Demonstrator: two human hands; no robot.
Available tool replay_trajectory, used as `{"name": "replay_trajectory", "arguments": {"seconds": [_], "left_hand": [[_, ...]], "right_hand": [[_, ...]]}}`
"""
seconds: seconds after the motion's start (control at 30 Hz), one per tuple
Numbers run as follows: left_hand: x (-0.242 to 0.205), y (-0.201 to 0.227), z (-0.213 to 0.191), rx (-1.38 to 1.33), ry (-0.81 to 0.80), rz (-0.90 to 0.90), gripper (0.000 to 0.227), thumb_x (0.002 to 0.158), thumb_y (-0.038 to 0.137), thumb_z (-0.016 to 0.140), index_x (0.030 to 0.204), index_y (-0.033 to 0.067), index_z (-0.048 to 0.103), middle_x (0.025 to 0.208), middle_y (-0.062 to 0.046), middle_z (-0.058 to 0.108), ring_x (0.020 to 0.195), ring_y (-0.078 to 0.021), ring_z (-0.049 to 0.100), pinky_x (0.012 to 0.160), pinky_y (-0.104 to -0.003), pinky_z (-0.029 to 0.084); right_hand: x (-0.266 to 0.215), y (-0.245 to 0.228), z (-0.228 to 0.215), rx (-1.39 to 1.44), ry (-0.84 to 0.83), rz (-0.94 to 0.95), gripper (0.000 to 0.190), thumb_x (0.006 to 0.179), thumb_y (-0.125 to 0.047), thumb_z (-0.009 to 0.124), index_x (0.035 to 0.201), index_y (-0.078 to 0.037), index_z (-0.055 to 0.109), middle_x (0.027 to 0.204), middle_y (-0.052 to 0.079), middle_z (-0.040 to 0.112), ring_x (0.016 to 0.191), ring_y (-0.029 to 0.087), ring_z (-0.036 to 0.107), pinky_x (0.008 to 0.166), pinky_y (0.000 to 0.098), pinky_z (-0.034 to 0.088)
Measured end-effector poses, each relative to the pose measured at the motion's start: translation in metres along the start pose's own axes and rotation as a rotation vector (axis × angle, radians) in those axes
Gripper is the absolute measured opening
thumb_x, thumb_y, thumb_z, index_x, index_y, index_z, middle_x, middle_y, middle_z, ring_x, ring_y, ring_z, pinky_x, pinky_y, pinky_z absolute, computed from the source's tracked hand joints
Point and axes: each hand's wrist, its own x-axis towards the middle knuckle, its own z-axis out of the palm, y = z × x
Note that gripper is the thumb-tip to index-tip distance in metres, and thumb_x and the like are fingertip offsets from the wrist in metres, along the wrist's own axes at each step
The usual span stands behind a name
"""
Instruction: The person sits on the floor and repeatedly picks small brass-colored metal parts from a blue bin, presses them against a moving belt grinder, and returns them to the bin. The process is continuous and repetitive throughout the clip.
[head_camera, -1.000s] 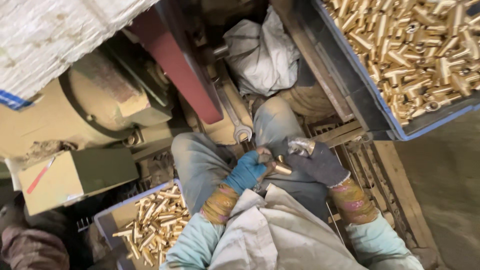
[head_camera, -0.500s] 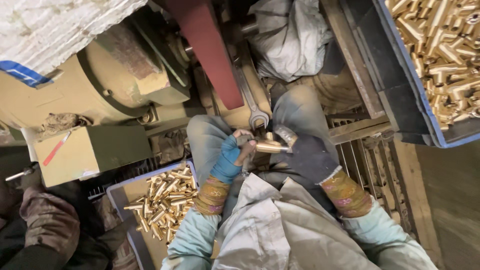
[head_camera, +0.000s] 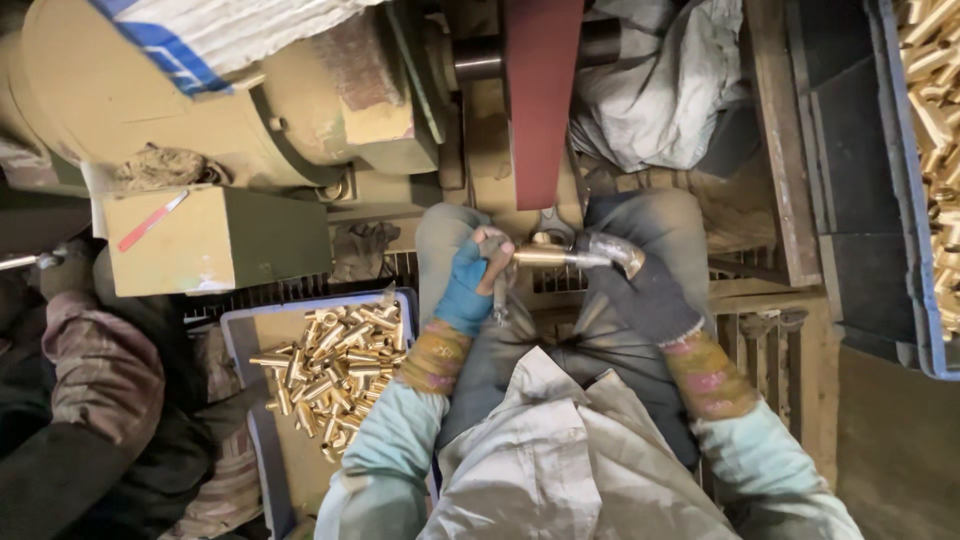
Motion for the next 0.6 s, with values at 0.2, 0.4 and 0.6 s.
{"name": "replay_trajectory", "arguments": {"seconds": [0.2,0.4,0.6], "left_hand": [[0.056,-0.038,-0.026,0.384,0.041,0.2,0.015,0.11,0.02,0.055,0.104,0.0063,0.053,0.087,0.0,0.053,0.082,-0.008,0.05,0.075,-0.024,0.046],[0.075,-0.064,-0.031,0.43,0.103,0.223,0.017,0.108,0.022,0.055,0.101,0.0056,0.053,0.086,-0.002,0.054,0.081,-0.0109,0.05,0.076,-0.026,0.046],[0.078,-0.071,-0.028,0.339,0.155,0.225,0.018,0.107,0.021,0.056,0.098,0.0063,0.052,0.087,-0.001,0.052,0.082,-0.0094,0.048,0.078,-0.025,0.046]], "right_hand": [[0.03,0.036,0.018,0.452,-0.123,0.639,0.033,0.098,-0.021,0.063,0.128,-0.009,0.068,0.116,0.007,0.076,0.106,0.018,0.071,0.095,0.0325,0.054],[0.044,0.042,0.015,0.298,-0.182,0.697,0.037,0.101,-0.035,0.06,0.127,-0.01,0.069,0.109,0.007,0.076,0.1,0.019,0.072,0.092,0.0347,0.053],[0.047,0.05,0.027,0.438,-0.08,0.687,0.031,0.098,-0.024,0.065,0.124,-0.008,0.07,0.104,0.007,0.076,0.095,0.016,0.07,0.087,0.0321,0.055]]}}
